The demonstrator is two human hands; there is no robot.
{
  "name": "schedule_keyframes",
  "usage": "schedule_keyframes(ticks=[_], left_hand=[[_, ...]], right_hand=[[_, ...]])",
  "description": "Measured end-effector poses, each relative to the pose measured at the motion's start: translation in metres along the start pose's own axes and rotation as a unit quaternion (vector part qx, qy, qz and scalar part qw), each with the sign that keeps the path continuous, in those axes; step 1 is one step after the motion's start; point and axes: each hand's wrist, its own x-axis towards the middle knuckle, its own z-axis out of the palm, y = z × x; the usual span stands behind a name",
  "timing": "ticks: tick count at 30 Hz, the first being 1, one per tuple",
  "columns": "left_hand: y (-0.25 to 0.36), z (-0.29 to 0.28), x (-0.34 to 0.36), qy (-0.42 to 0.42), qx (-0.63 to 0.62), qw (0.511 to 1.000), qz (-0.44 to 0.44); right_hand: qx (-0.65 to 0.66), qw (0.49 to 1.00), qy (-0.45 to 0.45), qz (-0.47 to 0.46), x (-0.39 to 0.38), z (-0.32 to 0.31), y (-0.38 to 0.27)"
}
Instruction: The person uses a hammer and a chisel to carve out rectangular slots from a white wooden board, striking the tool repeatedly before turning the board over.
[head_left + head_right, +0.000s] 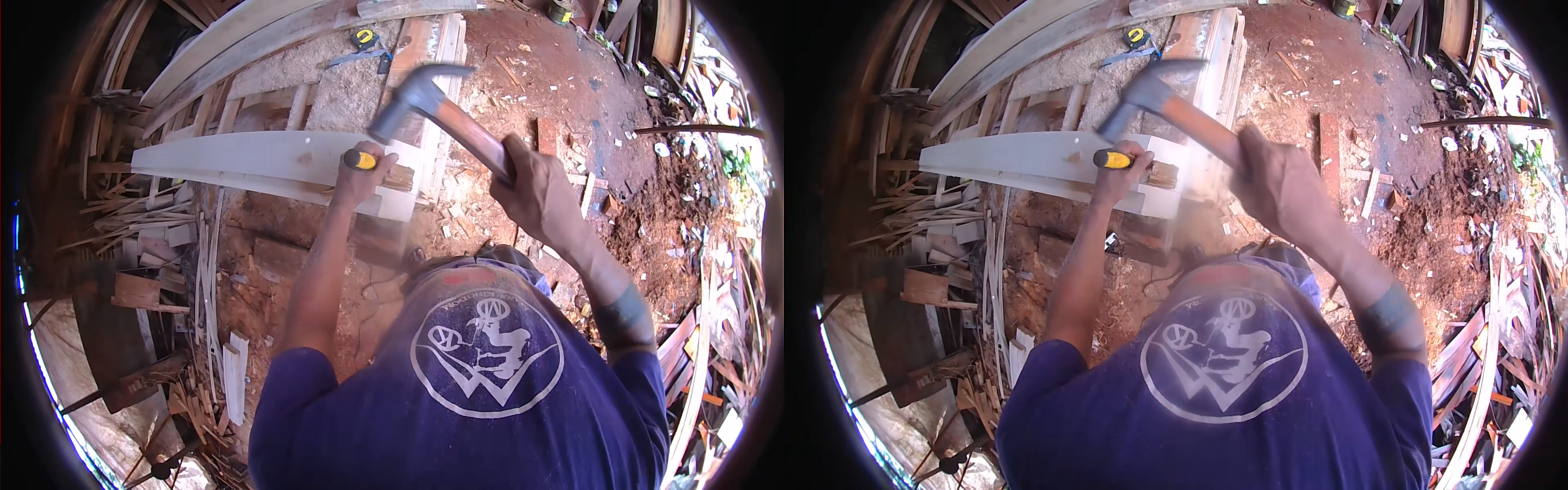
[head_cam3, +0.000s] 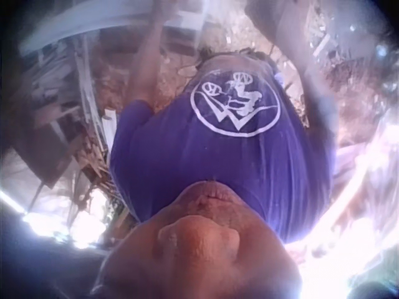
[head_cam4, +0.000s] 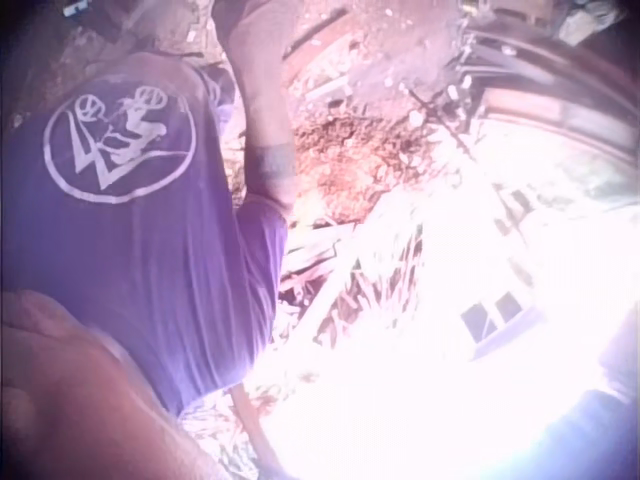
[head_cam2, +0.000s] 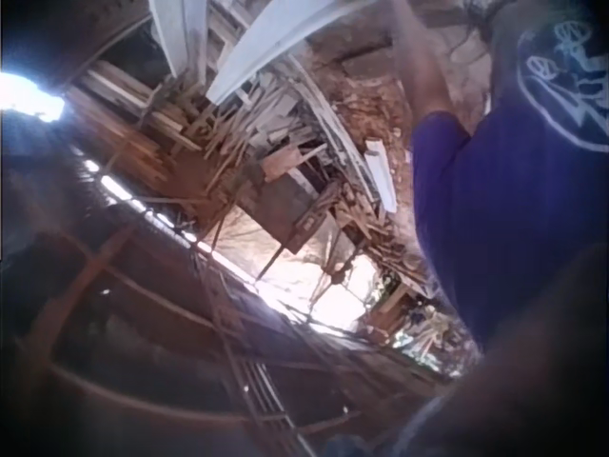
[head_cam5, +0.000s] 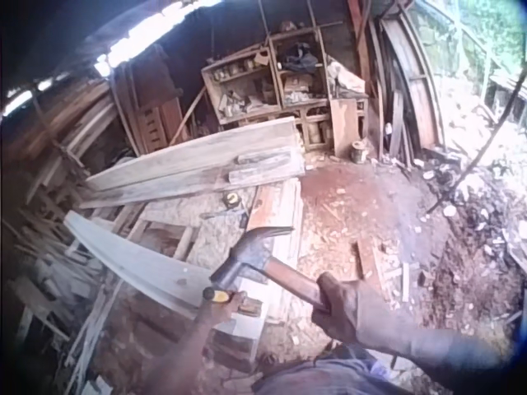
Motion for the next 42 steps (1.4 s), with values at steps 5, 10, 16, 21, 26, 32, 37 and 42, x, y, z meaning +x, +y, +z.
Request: schedule_keyframes(ticks=[5, 10, 16, 21, 26, 32, 37, 42], left_hand=[[0.0, -0.001, 0.006, -0.013, -0.015, 0.999, 0.036], [-0.015, 0.001, 0.009, -0.08, 0.138, 0.987, -0.015], [0.006, -0.015, 0.001, -0.097, 0.035, 0.988, -0.115], [0.016, 0.005, 0.005, -0.09, 0.081, 0.987, -0.108], [0.029, 0.008, -0.016, 0.051, -0.047, 0.995, -0.066], [0.05, 0.035, -0.015, 0.163, -0.091, 0.977, -0.105], [0.049, 0.049, -0.056, 0.176, -0.108, 0.979, -0.005], [0.024, 0.018, 0.023, 0.127, -0.214, 0.964, -0.094]], right_hand=[[0.055, 0.99, 0.067, -0.109, 0.019, 0.009, -0.059], [-0.127, 0.988, -0.08, -0.048, 0.035, 0.047, -0.015], [0.128, 0.964, 0.177, -0.149, 0.046, -0.028, -0.094], [-0.071, 0.994, -0.063, -0.055, 0.026, 0.075, 0.006], [-0.011, 0.995, -0.096, 0.028, 0.015, 0.038, -0.007], [0.14, 0.984, 0.012, 0.109, -0.006, 0.019, 0.004], [0.132, 0.973, 0.058, 0.181, -0.036, 0.012, 0.031], [0.183, 0.947, 0.065, 0.254, -0.039, 0.005, 0.041]])
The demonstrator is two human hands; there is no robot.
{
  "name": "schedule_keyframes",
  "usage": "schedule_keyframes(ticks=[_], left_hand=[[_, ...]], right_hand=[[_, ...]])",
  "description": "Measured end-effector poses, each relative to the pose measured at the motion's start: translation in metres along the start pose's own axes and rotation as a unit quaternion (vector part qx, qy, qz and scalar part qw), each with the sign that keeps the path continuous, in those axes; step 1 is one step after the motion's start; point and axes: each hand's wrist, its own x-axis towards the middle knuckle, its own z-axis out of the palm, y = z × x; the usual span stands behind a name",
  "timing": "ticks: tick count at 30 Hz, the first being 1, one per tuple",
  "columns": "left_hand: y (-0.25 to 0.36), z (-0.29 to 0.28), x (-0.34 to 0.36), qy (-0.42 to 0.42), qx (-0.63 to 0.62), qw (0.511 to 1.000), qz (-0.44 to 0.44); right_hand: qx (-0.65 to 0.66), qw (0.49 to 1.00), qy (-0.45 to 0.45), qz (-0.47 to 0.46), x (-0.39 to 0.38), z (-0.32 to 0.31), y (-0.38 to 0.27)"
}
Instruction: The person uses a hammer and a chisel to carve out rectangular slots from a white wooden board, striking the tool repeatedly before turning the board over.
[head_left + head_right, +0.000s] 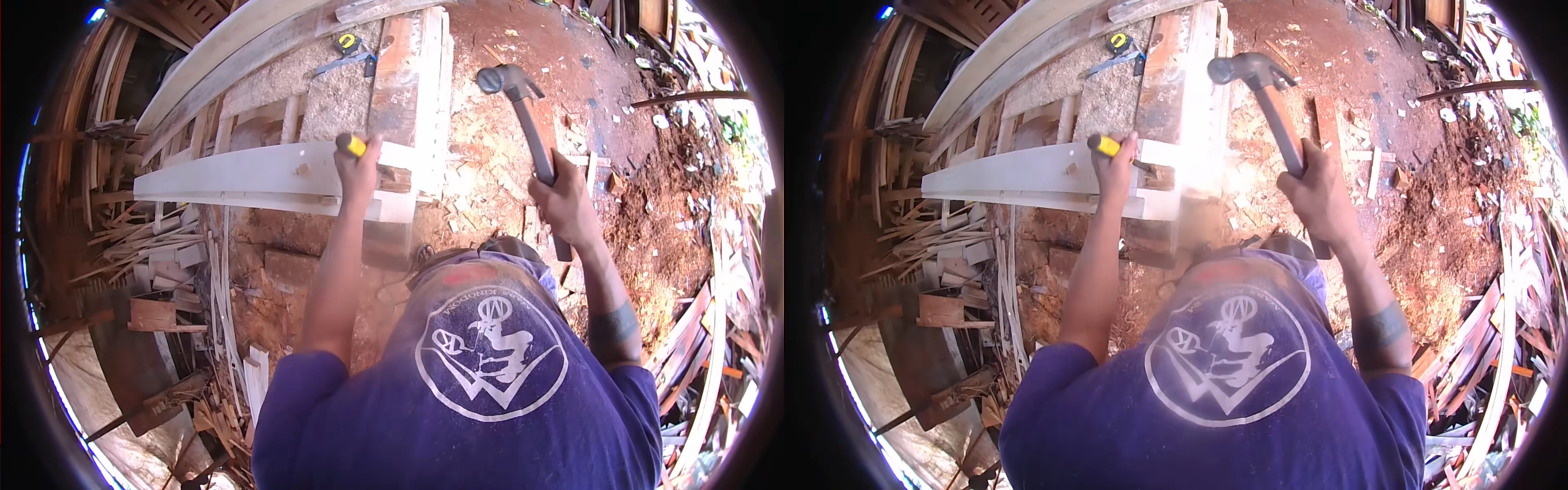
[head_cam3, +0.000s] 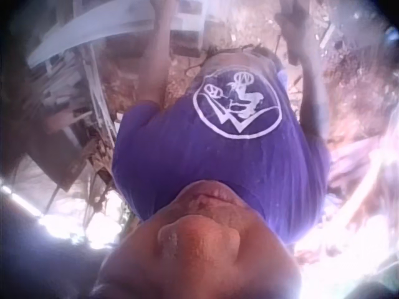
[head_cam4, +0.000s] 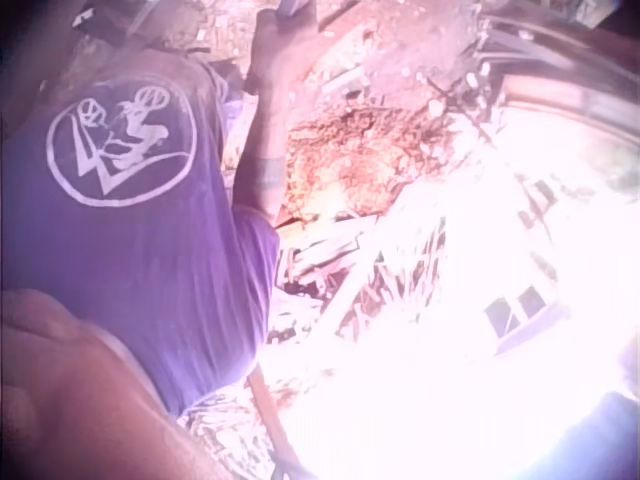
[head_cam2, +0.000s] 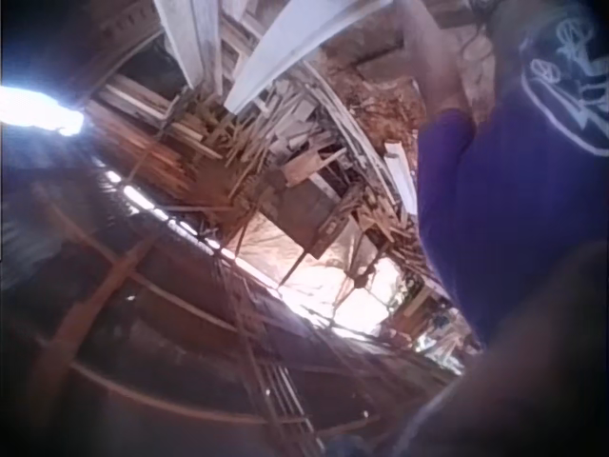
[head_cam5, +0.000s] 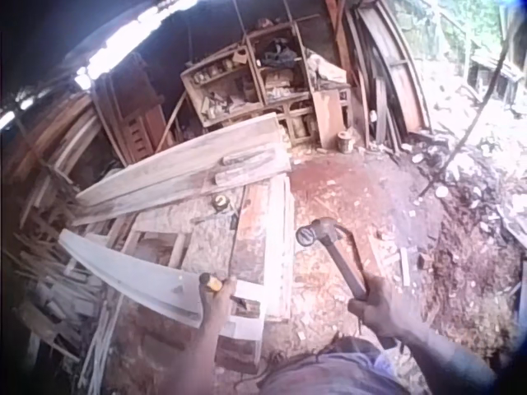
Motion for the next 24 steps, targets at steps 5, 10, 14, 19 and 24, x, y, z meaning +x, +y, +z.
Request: schedule_keyframes(ticks=[5, 10, 14, 19, 24], left_hand=[[-0.007, -0.01, 0.006, -0.062, 0.03, 0.998, 0.006], [-0.001, -0.024, -0.073, 0.026, -0.002, 0.996, 0.082], [0.004, -0.031, -0.07, 0.027, -0.073, 0.994, 0.079], [0.014, -0.016, -0.026, -0.006, 0.076, 0.989, 0.124], [0.013, 0.002, -0.02, -0.008, 0.096, 0.994, 0.061]], right_hand=[[0.027, 0.999, -0.002, 0.018, 0.008, -0.009, -0.01], [0.025, 0.999, 0.025, 0.024, 0.003, -0.005, 0.002], [0.046, 0.997, -0.017, 0.057, 0.006, -0.003, 0.006], [-0.003, 0.999, -0.035, 0.036, 0.01, 0.0, 0.005], [-0.079, 0.996, -0.022, -0.036, 0.004, 0.009, 0.003]])
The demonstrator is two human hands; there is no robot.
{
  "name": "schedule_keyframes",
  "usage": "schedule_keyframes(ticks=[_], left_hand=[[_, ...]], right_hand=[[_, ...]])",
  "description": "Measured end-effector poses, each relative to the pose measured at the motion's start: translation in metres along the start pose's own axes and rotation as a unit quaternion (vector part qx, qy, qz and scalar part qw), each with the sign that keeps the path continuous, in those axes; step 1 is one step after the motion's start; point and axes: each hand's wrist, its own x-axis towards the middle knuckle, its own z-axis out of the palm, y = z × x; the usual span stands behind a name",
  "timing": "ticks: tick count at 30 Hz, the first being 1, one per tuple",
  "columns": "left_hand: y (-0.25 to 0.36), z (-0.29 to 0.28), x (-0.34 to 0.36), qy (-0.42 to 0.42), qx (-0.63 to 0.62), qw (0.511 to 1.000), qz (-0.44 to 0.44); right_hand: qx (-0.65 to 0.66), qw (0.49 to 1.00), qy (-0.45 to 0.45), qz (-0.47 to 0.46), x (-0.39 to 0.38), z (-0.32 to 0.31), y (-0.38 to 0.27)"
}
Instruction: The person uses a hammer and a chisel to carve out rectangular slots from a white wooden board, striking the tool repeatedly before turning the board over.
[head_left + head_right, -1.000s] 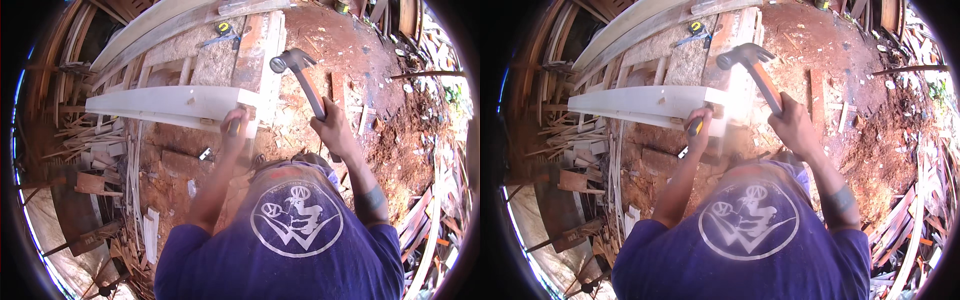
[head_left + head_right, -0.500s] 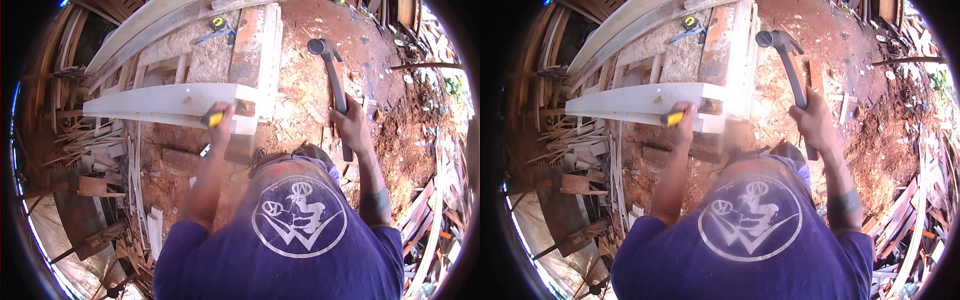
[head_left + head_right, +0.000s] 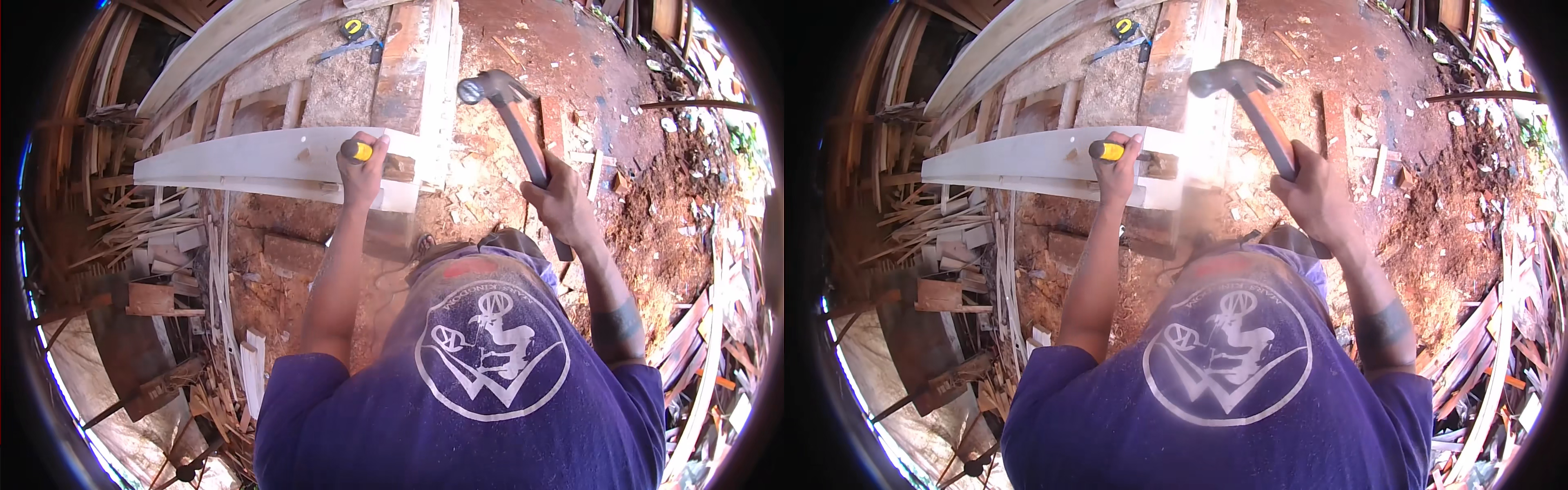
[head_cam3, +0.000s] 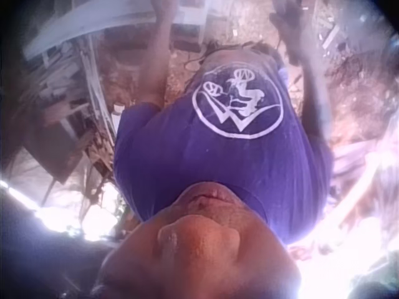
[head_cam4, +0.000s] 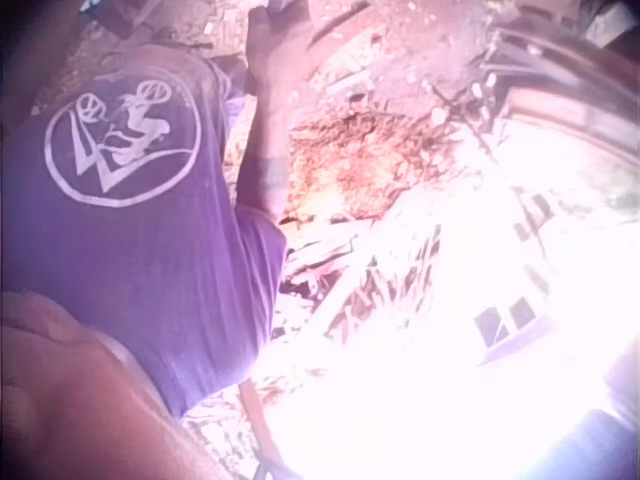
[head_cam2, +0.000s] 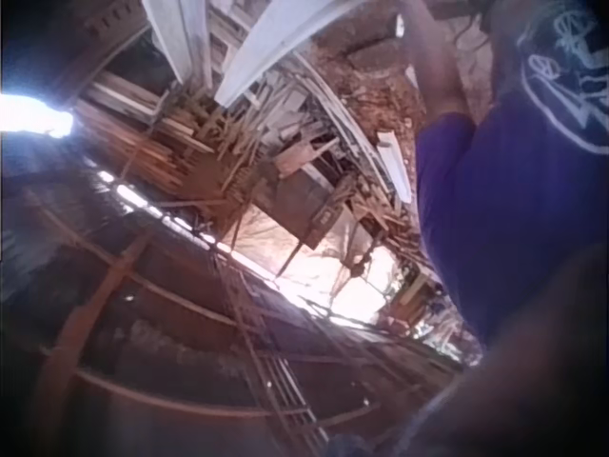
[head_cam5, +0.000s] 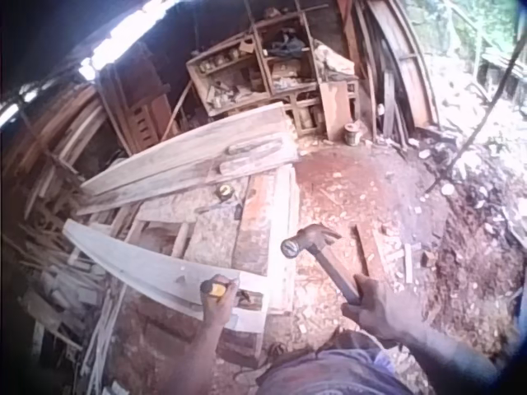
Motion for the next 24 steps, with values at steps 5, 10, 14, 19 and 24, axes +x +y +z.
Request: schedule_keyframes(ticks=[5, 10, 14, 19, 24], left_hand=[[-0.005, 0.006, 0.017, 0.015, -0.003, 1.0, -0.02], [-0.007, 0.007, 0.013, 0.02, 0.029, 0.999, -0.024], [-0.015, 0.009, 0.015, -0.01, -0.031, 0.999, -0.024], [-0.015, -0.003, 0.01, -0.013, -0.01, 0.999, -0.052], [-0.017, -0.001, 0.015, -0.031, -0.007, 0.999, -0.044]], right_hand=[[-0.03, 0.99, 0.014, -0.135, 0.017, -0.019, -0.053], [0.043, 0.972, 0.038, -0.227, 0.023, -0.013, -0.114], [-0.014, 0.973, -0.005, -0.229, 0.036, 0.046, -0.079], [-0.18, 0.954, -0.065, -0.229, 0.055, 0.018, -0.105], [0.161, 0.896, 0.193, -0.367, 0.046, -0.005, -0.159]])
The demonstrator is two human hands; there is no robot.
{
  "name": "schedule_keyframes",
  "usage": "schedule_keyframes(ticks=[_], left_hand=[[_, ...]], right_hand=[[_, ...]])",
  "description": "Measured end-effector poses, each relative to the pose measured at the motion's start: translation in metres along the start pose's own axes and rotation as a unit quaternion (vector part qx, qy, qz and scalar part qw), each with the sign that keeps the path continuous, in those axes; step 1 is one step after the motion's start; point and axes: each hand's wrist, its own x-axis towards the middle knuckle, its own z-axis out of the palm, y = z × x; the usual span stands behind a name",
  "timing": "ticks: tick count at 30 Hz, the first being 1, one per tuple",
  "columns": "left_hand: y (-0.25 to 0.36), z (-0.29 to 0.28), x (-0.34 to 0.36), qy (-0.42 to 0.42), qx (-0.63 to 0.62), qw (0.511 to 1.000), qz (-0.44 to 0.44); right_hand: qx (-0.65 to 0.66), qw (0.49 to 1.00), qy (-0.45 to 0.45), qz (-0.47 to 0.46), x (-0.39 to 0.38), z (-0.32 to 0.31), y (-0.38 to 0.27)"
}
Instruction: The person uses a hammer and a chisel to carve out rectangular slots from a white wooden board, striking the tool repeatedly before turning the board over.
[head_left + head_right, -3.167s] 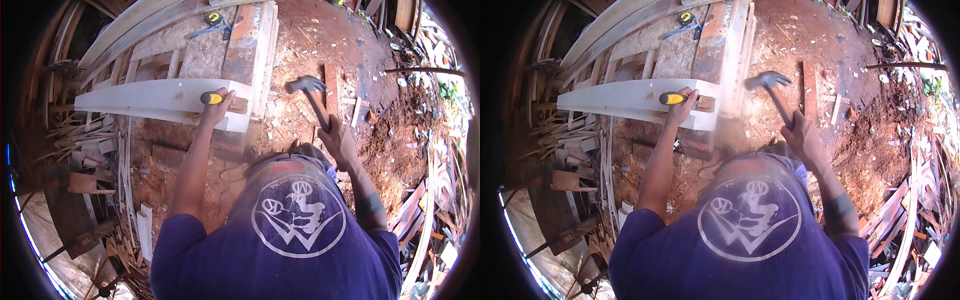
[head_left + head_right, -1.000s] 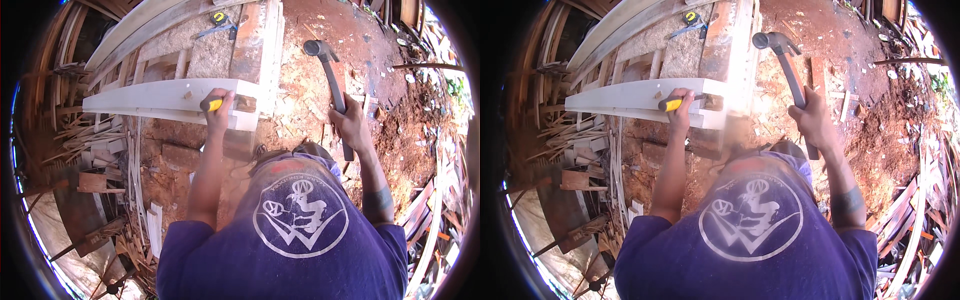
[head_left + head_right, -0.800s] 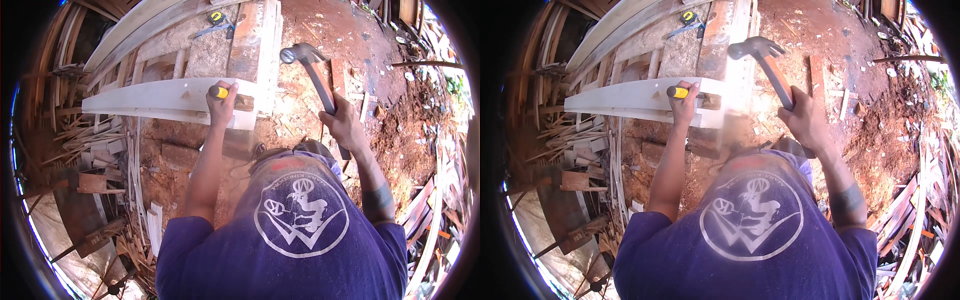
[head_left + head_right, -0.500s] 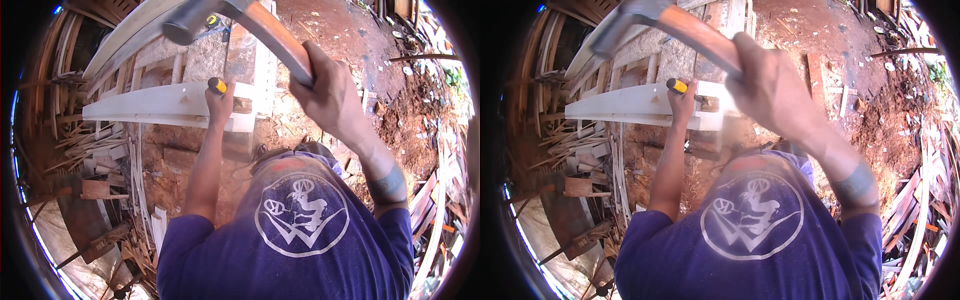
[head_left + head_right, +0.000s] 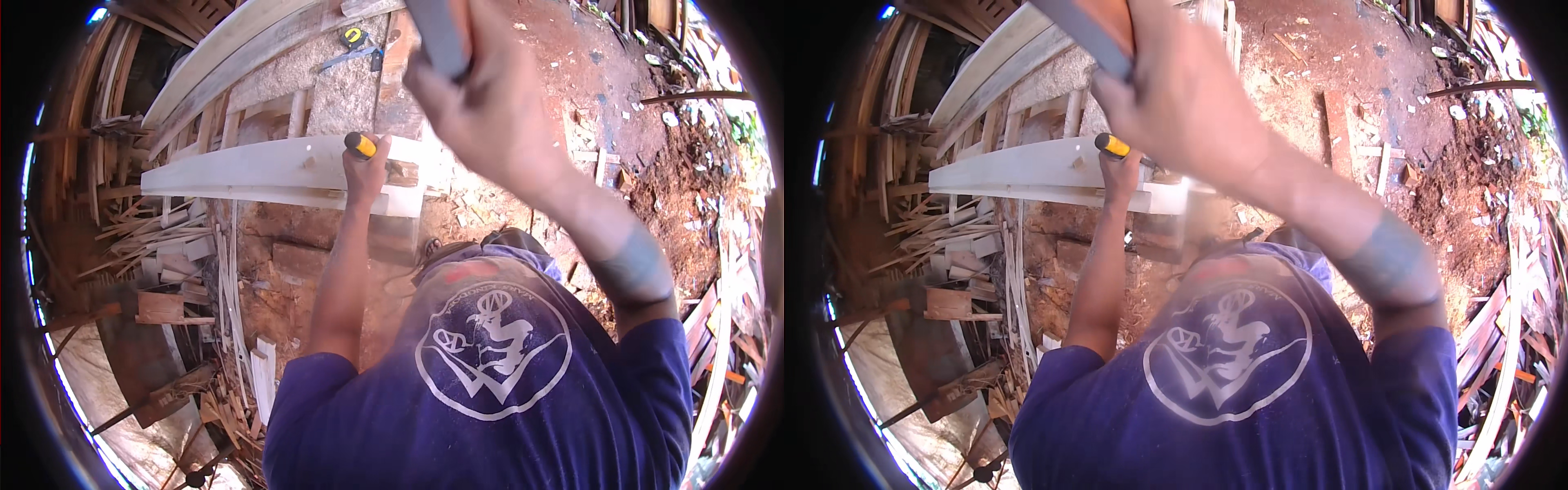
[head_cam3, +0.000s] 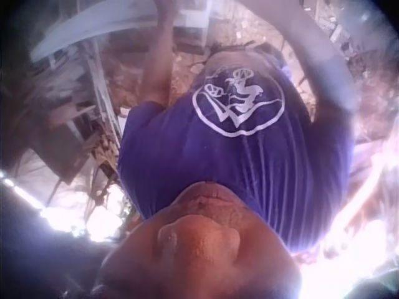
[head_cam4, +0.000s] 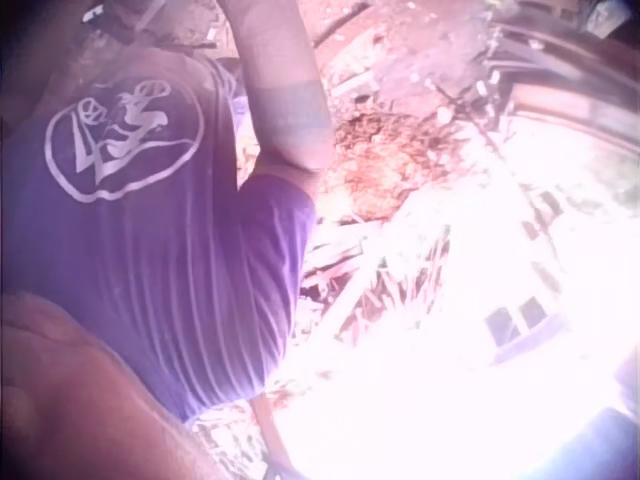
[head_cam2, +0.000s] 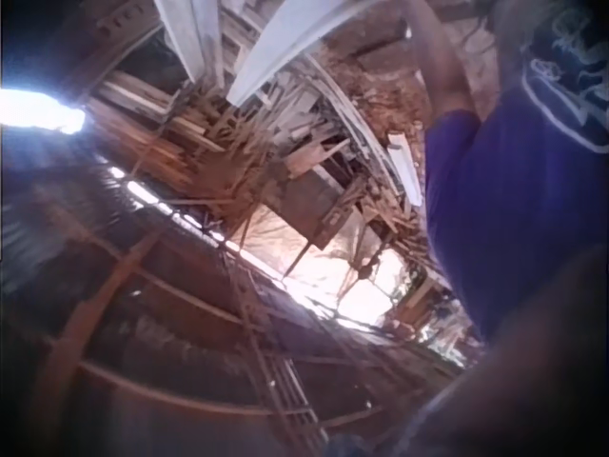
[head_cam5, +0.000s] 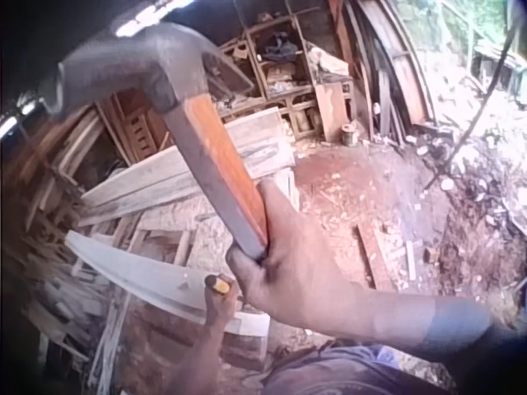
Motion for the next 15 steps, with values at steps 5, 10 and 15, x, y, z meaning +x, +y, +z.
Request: schedule_keyframes(ticks=[5, 10, 15], left_hand=[[0.026, 0.017, -0.011, 0.039, -0.031, 0.999, -0.004], [-0.004, -0.006, -0.01, -0.012, 0.011, 1.0, -0.008], [-0.001, 0.0, -0.077, 0.079, 0.001, 0.992, 0.094]], right_hand=[[-0.244, 0.881, -0.374, 0.158, -0.094, 0.018, 0.081], [-0.165, 0.894, -0.299, 0.29, -0.076, -0.029, 0.078], [-0.163, 0.902, -0.172, 0.36, -0.124, -0.086, 0.095]])
